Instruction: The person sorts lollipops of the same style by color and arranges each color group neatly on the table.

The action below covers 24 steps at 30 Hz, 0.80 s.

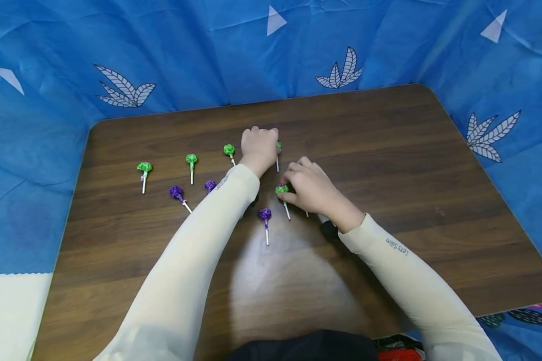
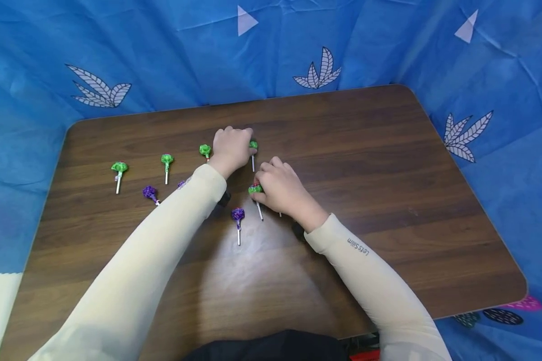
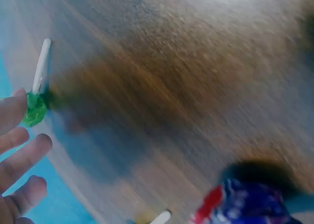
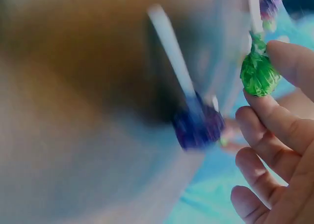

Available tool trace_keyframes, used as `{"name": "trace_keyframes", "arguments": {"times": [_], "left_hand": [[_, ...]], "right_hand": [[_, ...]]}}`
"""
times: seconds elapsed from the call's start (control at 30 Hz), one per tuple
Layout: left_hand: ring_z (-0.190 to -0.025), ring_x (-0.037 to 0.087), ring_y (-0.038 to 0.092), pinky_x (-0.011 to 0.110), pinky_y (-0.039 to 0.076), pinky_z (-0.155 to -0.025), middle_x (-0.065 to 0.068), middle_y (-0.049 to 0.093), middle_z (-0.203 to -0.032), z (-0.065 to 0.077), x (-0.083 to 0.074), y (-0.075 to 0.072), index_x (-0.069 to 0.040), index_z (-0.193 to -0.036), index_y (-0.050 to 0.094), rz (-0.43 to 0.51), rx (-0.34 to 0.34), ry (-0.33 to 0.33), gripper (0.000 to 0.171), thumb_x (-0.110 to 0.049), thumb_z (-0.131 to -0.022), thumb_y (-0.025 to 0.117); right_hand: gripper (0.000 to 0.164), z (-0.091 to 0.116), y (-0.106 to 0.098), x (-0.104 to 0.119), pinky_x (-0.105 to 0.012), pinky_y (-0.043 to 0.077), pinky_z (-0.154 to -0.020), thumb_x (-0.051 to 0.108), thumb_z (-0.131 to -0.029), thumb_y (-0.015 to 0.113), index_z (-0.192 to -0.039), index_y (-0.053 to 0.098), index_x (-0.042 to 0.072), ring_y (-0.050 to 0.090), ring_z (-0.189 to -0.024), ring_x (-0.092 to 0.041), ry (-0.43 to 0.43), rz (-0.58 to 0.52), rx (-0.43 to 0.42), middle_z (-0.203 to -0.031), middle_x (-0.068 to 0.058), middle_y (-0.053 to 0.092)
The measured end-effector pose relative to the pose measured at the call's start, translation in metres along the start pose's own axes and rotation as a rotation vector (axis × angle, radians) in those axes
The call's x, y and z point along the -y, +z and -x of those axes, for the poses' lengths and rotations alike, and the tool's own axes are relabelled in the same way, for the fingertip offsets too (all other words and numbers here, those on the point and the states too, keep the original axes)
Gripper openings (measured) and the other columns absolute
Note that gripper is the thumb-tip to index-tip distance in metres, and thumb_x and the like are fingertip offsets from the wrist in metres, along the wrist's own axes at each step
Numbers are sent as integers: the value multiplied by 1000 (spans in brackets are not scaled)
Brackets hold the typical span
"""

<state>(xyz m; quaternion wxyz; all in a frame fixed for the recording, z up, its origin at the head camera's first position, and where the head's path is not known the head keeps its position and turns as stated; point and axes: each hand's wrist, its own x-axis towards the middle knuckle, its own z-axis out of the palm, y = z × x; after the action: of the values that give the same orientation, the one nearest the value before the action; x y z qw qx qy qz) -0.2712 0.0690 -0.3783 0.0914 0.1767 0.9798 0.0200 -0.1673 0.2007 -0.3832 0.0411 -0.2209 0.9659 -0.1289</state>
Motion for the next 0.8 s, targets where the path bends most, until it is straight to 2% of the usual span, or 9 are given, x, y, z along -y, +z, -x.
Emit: {"name": "trace_keyframes", "arguments": {"times": [0.13, 0.3, 0.53, 0.8], "left_hand": [[-110, 29, 55, 44, 42, -99, 6, 69, -120, 9, 6, -3, -16, -132, 60, 34, -31, 6, 41, -38, -97, 63], [-108, 30, 56, 46, 43, -94, 8, 69, -119, 22, 12, -8, -15, -131, 61, 70, -79, 16, 42, -37, -96, 65], [-106, 29, 56, 44, 44, -91, 7, 68, -119, 37, 19, -7, -14, -128, 62, 85, -82, 23, 39, -36, -96, 65], [-104, 25, 58, 40, 45, -88, 1, 68, -114, 50, 6, -16, -18, -120, 64, 35, -129, 79, 32, -40, -97, 63]], "right_hand": [[28, -11, -20, -14, -44, 43, -87, 36, -90, 72, -98, 73, 9, 51, -100, -28, 87, -58, -9, -104, -6, 67], [33, -32, -40, -46, -48, 42, -91, 35, -93, 67, -106, 71, 4, 49, -107, -32, 246, -93, -8, -111, -13, 66], [36, -56, -37, -84, -51, 45, -90, 32, -97, 61, -110, 68, -1, 48, -107, -35, 408, -94, 59, -112, -19, 61], [37, -55, -31, -94, -53, 45, -90, 30, -97, 60, -110, 66, -4, 45, -107, -37, 475, -111, 92, -111, -22, 59]]}}
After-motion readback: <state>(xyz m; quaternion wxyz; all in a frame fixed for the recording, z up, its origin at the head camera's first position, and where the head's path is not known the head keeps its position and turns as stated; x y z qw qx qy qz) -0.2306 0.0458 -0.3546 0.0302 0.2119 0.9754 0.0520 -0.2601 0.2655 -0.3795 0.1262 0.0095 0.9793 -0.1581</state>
